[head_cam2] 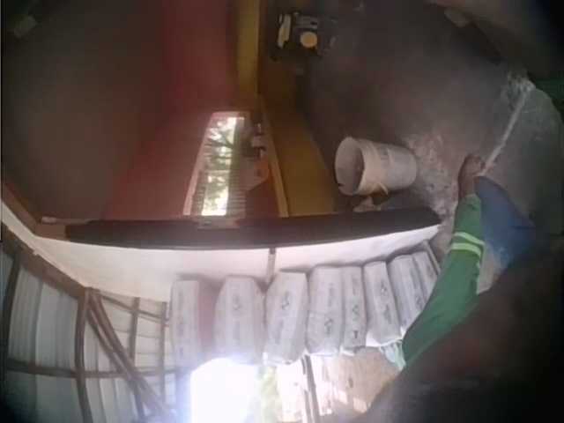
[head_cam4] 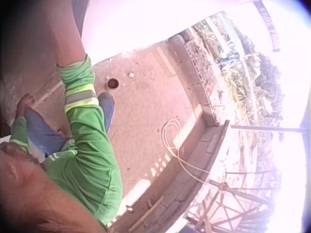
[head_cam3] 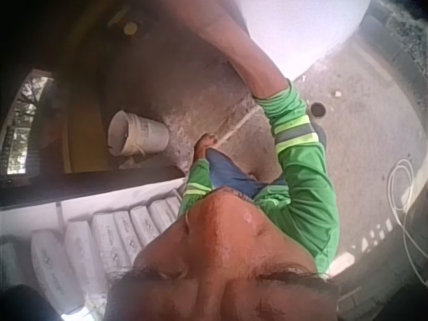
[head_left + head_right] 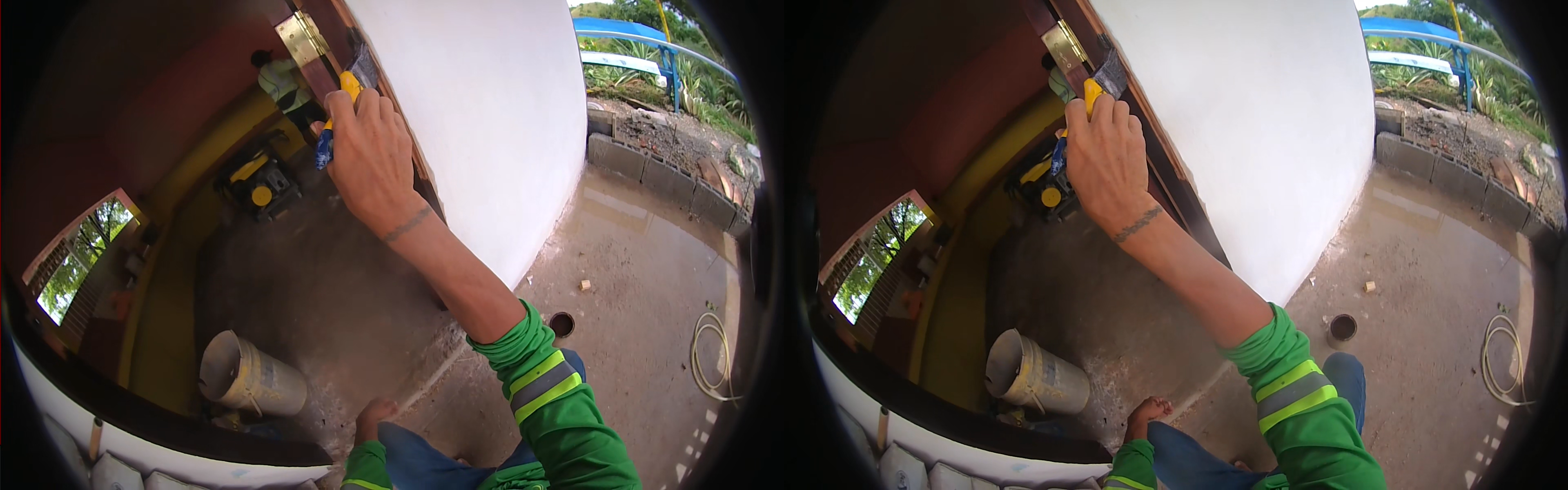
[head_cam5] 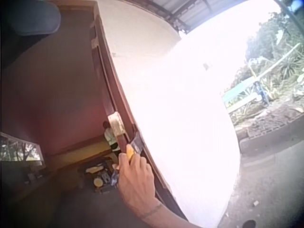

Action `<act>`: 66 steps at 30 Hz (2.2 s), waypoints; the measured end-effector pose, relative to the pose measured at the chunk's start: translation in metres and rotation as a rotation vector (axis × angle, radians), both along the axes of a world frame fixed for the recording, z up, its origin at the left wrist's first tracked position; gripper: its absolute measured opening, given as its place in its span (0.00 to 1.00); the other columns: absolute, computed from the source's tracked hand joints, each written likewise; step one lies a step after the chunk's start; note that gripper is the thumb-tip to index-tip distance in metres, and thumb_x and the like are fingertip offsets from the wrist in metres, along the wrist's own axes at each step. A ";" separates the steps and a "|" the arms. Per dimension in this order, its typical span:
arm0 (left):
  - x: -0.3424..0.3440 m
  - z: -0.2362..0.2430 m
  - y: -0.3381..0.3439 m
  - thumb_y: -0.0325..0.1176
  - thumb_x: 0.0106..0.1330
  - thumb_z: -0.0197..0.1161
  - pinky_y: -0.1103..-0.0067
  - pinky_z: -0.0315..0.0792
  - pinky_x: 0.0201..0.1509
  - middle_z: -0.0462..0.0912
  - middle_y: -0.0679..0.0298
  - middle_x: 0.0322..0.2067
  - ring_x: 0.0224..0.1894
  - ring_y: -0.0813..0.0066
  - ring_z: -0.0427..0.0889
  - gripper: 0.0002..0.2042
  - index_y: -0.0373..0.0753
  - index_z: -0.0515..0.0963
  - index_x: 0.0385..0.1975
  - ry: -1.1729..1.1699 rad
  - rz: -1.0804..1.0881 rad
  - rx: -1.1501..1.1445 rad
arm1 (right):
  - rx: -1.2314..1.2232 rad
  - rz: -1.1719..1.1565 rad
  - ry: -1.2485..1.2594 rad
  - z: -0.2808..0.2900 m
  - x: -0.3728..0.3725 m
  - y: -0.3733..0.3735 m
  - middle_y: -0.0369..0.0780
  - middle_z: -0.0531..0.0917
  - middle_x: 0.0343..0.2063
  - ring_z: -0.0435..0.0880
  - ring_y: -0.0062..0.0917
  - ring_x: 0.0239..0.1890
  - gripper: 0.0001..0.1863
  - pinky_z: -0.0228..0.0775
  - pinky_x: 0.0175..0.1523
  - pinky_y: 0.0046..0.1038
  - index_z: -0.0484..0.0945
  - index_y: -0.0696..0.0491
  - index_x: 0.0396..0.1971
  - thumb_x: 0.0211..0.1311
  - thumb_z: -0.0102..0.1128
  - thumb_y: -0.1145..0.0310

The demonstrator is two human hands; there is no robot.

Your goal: The person paints the edge of a door frame using a paintbrush and a small container of brown paint.

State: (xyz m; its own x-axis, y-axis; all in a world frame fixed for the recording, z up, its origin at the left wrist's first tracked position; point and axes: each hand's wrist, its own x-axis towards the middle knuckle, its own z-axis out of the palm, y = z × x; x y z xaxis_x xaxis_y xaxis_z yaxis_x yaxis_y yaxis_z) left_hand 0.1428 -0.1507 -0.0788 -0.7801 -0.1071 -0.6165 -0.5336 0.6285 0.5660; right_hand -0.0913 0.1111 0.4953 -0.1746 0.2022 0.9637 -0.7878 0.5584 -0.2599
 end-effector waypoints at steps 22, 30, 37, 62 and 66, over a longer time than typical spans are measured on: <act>0.004 -0.011 -0.008 0.30 0.75 0.49 0.72 0.81 0.52 0.86 0.53 0.40 0.43 0.65 0.86 0.13 0.28 0.80 0.43 -0.031 0.047 0.024 | -0.033 0.165 0.218 0.022 0.011 0.010 0.41 0.72 0.31 0.72 0.34 0.35 0.11 0.66 0.40 0.33 0.74 0.52 0.39 0.57 0.61 0.73; 0.009 0.002 -0.006 0.26 0.71 0.49 0.71 0.81 0.52 0.86 0.52 0.41 0.44 0.64 0.86 0.12 0.28 0.80 0.43 -0.008 0.087 0.076 | -0.058 0.095 0.219 0.041 0.001 0.003 0.42 0.73 0.32 0.73 0.34 0.36 0.08 0.66 0.40 0.33 0.74 0.52 0.39 0.58 0.59 0.73; 0.013 0.009 -0.004 0.31 0.74 0.49 0.72 0.81 0.52 0.86 0.53 0.41 0.44 0.65 0.86 0.14 0.30 0.80 0.44 -0.036 0.134 0.096 | -0.054 0.082 0.187 0.042 -0.005 0.001 0.42 0.73 0.33 0.73 0.34 0.37 0.08 0.67 0.42 0.33 0.74 0.51 0.39 0.59 0.58 0.73; 0.009 -0.001 0.006 0.33 0.76 0.49 0.74 0.80 0.52 0.86 0.55 0.40 0.43 0.67 0.85 0.15 0.31 0.82 0.45 -0.048 0.121 0.064 | -0.035 0.024 0.133 0.027 -0.015 -0.006 0.43 0.74 0.32 0.74 0.34 0.37 0.07 0.67 0.43 0.33 0.74 0.53 0.39 0.61 0.55 0.72; 0.023 -0.006 -0.018 0.41 0.69 0.57 0.72 0.77 0.49 0.88 0.57 0.38 0.40 0.68 0.87 0.16 0.35 0.83 0.43 -0.013 0.158 0.064 | -0.068 0.065 0.124 0.032 -0.008 -0.004 0.43 0.74 0.32 0.74 0.34 0.37 0.07 0.67 0.43 0.34 0.74 0.53 0.39 0.61 0.55 0.72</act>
